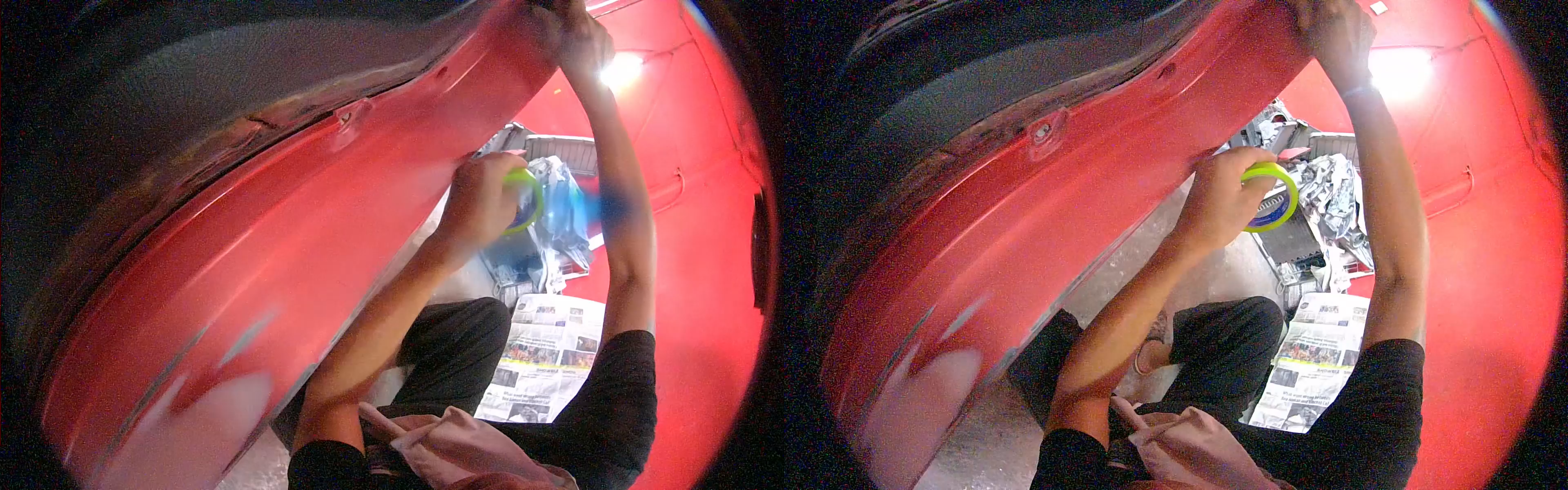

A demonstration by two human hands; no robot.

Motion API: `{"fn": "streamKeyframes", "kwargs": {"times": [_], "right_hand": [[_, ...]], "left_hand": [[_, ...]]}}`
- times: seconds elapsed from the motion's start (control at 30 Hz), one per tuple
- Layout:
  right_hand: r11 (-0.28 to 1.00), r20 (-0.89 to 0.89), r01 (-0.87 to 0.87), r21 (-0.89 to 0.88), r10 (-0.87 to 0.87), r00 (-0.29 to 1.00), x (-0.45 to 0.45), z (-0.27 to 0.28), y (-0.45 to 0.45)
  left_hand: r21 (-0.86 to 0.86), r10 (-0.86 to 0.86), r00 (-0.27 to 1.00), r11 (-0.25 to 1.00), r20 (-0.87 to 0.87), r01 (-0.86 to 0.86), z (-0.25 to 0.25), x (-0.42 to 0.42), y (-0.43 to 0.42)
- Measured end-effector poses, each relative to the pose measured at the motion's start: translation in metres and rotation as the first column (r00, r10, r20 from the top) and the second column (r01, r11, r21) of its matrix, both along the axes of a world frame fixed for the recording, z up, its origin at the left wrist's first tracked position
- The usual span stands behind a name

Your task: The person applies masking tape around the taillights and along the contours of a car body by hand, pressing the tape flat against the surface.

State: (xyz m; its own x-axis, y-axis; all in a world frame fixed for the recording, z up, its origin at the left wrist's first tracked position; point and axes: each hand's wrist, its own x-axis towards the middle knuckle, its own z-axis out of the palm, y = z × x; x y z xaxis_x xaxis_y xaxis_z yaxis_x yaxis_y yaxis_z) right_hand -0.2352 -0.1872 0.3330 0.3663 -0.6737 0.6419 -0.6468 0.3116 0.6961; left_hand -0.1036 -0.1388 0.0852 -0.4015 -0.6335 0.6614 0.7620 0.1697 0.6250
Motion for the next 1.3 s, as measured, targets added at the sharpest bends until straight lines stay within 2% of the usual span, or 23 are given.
{"fn": "streamKeyframes", "kwargs": {"times": [0.03,0.1,0.13,0.17,0.2,0.3,0.33,0.37,0.4,0.43,0.53,0.6,0.73,0.8,0.83,0.93,1.0,1.03,1.1,1.13,1.17,1.23,1.3], "right_hand": [[1.000,0.001,0.005,0.009,-0.005,1.000,-0.013,0.004,-0.003],[0.986,0.068,-0.161,0.042,0.158,0.985,-0.037,0.013,-0.007],[0.988,0.348,-0.149,-0.028,0.150,0.925,-0.022,0.016,-0.008],[0.989,0.596,-0.113,-0.093,0.146,0.789,-0.004,0.020,-0.006],[0.976,0.575,-0.186,-0.116,0.219,0.788,-0.003,0.025,0.001],[0.971,0.426,0.187,-0.149,-0.108,0.898,0.005,0.032,0.028],[0.993,0.172,-0.104,0.049,0.094,0.981,-0.013,0.033,0.034],[0.895,-0.038,-0.325,0.306,0.352,0.935,-0.032,0.033,0.039],[0.964,-0.126,0.131,0.230,-0.104,0.987,-0.013,0.015,0.050],[0.929,-0.258,0.236,0.285,-0.163,0.952,-0.033,0.017,0.053],[0.878,-0.315,0.322,0.355,-0.212,0.925,-0.031,0.014,0.045],[0.731,-0.389,0.622,0.281,-0.506,0.770,-0.018,0.014,0.039],[0.639,-0.392,0.688,0.344,-0.568,0.723,-0.020,0.010,0.039],[0.721,-0.194,0.549,0.422,-0.520,0.832,0.002,0.000,0.041],[0.720,-0.192,0.552,0.421,-0.523,0.830,-0.005,-0.001,0.041],[0.746,-0.026,0.508,0.430,-0.553,0.833,-0.041,-0.001,0.035],[0.876,-0.030,0.213,0.434,-0.221,0.975,-0.053,0.001,0.034],[0.879,-0.029,0.213,0.427,-0.222,0.975,-0.055,-0.001,0.033],[0.859,-0.211,0.349,0.374,-0.288,0.934,-0.060,-0.003,0.032],[0.948,-0.189,0.094,0.305,-0.036,0.981,-0.061,-0.010,0.036],[0.955,-0.187,0.087,0.284,-0.034,0.982,-0.060,-0.010,0.040],[0.882,0.035,0.355,0.310,-0.383,0.923,-0.017,-0.022,0.041],[0.892,0.136,0.352,0.283,-0.400,0.906,-0.012,-0.021,0.039]], "left_hand": [[-0.005,0.018,1.000,1.000,0.001,-0.018,0.000,-0.001,0.001],[0.005,0.025,1.000,1.000,-0.005,-0.025,0.001,-0.004,-0.001],[0.007,0.040,0.999,0.999,-0.012,-0.040,0.000,-0.005,-0.001],[0.015,0.036,0.999,0.999,-0.017,-0.036,-0.001,-0.006,0.000],[0.017,0.028,1.000,0.999,-0.004,-0.028,-0.001,-0.006,0.001],[0.024,0.030,1.000,0.999,0.001,-0.030,-0.001,-0.007,0.001],[0.028,0.034,0.999,0.999,-0.009,-0.034,-0.001,-0.007,0.001],[0.028,0.034,0.999,0.999,-0.011,-0.033,-0.001,-0.007,0.002],[0.018,0.038,0.999,0.999,0.006,-0.038,-0.002,-0.007,0.002],[0.007,0.041,0.999,0.999,0.023,-0.041,-0.003,-0.007,0.003],[-0.009,0.076,0.997,0.997,0.019,-0.076,-0.003,-0.009,0.005],[-0.013,0.080,0.996,0.997,0.024,-0.080,-0.003,-0.008,0.005],[0.002,0.091,0.996,0.996,0.010,-0.091,-0.005,-0.005,0.010],[-0.011,0.089,0.996,0.996,0.019,-0.089,-0.007,-0.006,0.011],[-0.018,0.089,0.996,0.996,0.029,-0.088,-0.007,-0.007,0.012],[-0.013,0.090,0.996,0.996,0.000,-0.090,-0.005,-0.009,0.008],[-0.021,0.074,0.997,0.997,0.016,-0.073,-0.003,-0.006,0.004],[-0.026,0.051,0.998,0.998,0.031,-0.050,-0.002,-0.004,0.005],[-0.017,0.020,0.999,1.000,0.034,-0.019,0.002,0.000,0.004],[0.010,-0.007,0.999,1.000,0.040,0.007,0.003,0.004,0.004],[-0.012,0.000,0.999,1.000,0.042,0.000,0.005,0.008,0.003],[0.035,-0.095,0.990,0.995,0.106,0.091,0.011,0.024,0.000],[-0.005,-0.039,0.993,0.999,0.110,0.040,0.009,0.024,-0.001]]}}
